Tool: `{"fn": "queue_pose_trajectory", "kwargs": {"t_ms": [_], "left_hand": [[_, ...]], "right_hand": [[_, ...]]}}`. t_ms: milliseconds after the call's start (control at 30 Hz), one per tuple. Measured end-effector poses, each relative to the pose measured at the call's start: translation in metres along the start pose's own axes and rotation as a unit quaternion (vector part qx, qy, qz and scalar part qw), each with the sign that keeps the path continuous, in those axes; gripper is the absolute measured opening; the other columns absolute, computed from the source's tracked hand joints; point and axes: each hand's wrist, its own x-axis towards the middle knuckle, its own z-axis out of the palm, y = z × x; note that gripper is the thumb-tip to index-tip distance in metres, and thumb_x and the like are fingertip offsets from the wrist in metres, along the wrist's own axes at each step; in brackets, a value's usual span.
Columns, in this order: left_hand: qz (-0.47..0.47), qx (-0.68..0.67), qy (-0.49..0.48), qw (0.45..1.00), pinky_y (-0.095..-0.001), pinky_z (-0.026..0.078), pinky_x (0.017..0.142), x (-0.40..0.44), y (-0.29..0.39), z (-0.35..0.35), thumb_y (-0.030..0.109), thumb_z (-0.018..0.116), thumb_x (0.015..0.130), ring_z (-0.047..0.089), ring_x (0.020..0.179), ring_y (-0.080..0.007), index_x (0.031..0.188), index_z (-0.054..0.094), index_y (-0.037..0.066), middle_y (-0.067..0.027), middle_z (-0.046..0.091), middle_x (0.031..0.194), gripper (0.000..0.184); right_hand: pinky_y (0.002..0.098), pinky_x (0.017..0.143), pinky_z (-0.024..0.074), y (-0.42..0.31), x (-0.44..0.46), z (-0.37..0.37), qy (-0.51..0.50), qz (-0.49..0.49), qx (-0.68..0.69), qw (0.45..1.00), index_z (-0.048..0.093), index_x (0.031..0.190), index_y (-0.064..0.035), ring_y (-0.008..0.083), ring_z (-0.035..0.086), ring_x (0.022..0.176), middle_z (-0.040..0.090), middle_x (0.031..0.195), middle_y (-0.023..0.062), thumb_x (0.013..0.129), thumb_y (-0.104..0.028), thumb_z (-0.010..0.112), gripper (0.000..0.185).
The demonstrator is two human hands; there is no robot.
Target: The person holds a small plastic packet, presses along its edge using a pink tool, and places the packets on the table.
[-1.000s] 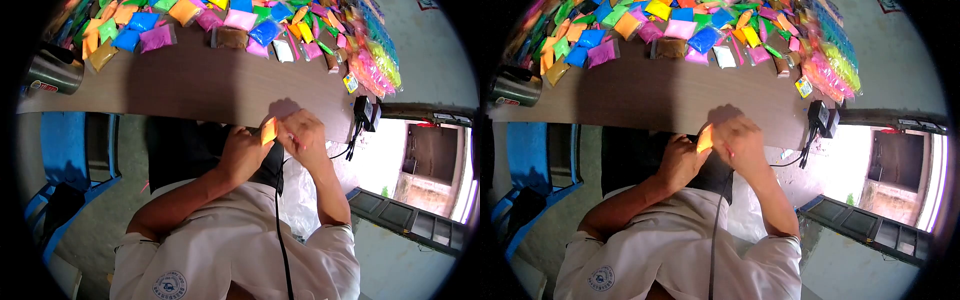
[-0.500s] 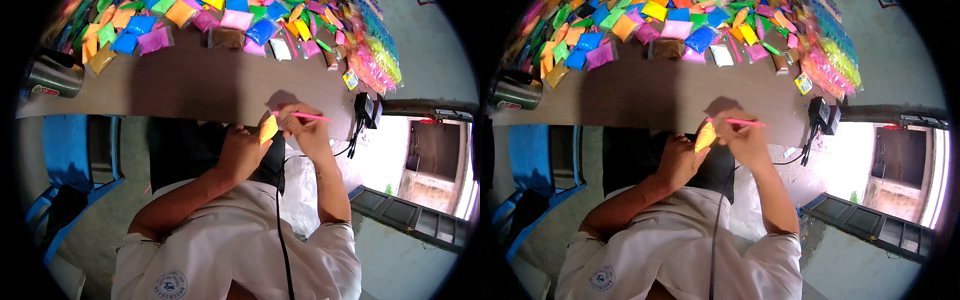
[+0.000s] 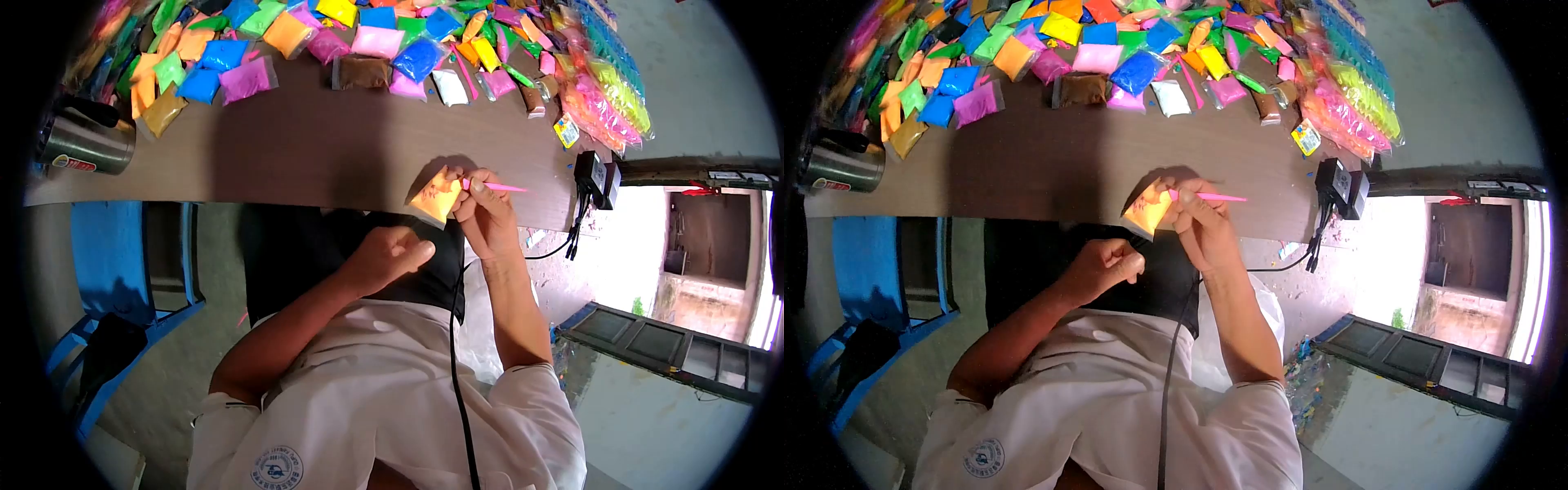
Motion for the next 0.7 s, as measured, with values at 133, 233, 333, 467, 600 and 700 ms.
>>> {"fn": "queue_pose_trajectory", "kwargs": {"t_ms": [133,233,333,467,600,700], "left_hand": [[0.020,-0.247,-0.077,0.966,-0.0305,0.045,0.077,0.003,-0.012,-0.005,0.054,0.044,0.095,0.054,0.080,-0.0150,0.084,0.055,0.007,-0.0110,0.058,0.093,0.050],[0.035,-0.287,-0.077,0.954,-0.0295,0.044,0.078,0.005,-0.005,0.000,0.053,0.042,0.096,0.054,0.081,-0.0138,0.083,0.055,0.007,-0.0099,0.058,0.092,0.050],[0.044,-0.292,-0.050,0.954,-0.0302,0.046,0.075,0.014,0.000,0.006,0.048,0.044,0.096,0.055,0.077,-0.0143,0.080,0.056,0.004,-0.0109,0.059,0.091,0.049],[0.027,-0.234,0.025,0.972,-0.0296,0.046,0.070,0.017,0.000,0.008,0.047,0.044,0.097,0.056,0.070,-0.0144,0.076,0.057,0.002,-0.0091,0.060,0.079,0.051],[0.083,-0.115,0.068,0.988,-0.0287,0.046,0.066,0.021,-0.008,0.010,0.042,0.044,0.098,0.056,0.066,-0.0135,0.070,0.057,0.002,-0.0069,0.058,0.067,0.050],[0.107,-0.055,0.074,0.990,-0.0286,0.046,0.066,0.022,-0.011,0.011,0.040,0.043,0.099,0.056,0.065,-0.0132,0.067,0.056,0.003,-0.0065,0.058,0.065,0.050]], "right_hand": [[0.0277,0.085,0.0410,0.009,0.001,0.002,-0.067,0.002,0.012,0.998,0.058,0.088,-0.0030,0.0175,0.053,0.089,0.059,0.098,0.0114,0.091,-0.015,0.058,0.012],[0.0274,0.087,0.0388,0.009,-0.002,0.009,-0.089,0.010,-0.003,0.996,0.058,0.090,-0.0026,0.0171,0.052,0.088,0.059,0.098,0.0110,0.091,-0.016,0.057,0.013],[0.0282,0.081,0.0410,0.005,-0.007,0.017,-0.044,0.004,-0.073,0.996,0.059,0.091,-0.0013,0.0152,0.053,0.088,0.060,0.100,0.0108,0.090,-0.013,0.060,0.012],[0.0261,0.071,0.0410,0.002,-0.007,0.006,0.024,-0.139,-0.431,0.891,0.062,0.091,0.0001,0.0102,0.052,0.084,0.062,0.096,0.0081,0.089,-0.012,0.064,0.012],[0.0242,0.067,0.0437,-0.012,-0.020,0.014,0.189,-0.081,-0.472,0.857,0.064,0.090,0.0013,0.0117,0.054,0.071,0.062,0.078,0.0049,0.089,-0.009,0.064,0.011],[0.0219,0.060,0.0409,-0.005,-0.018,0.012,0.138,-0.205,-0.528,0.813,0.064,0.087,0.0029,0.0076,0.049,0.065,0.059,0.072,-0.0001,0.089,-0.014,0.065,0.017]]}}
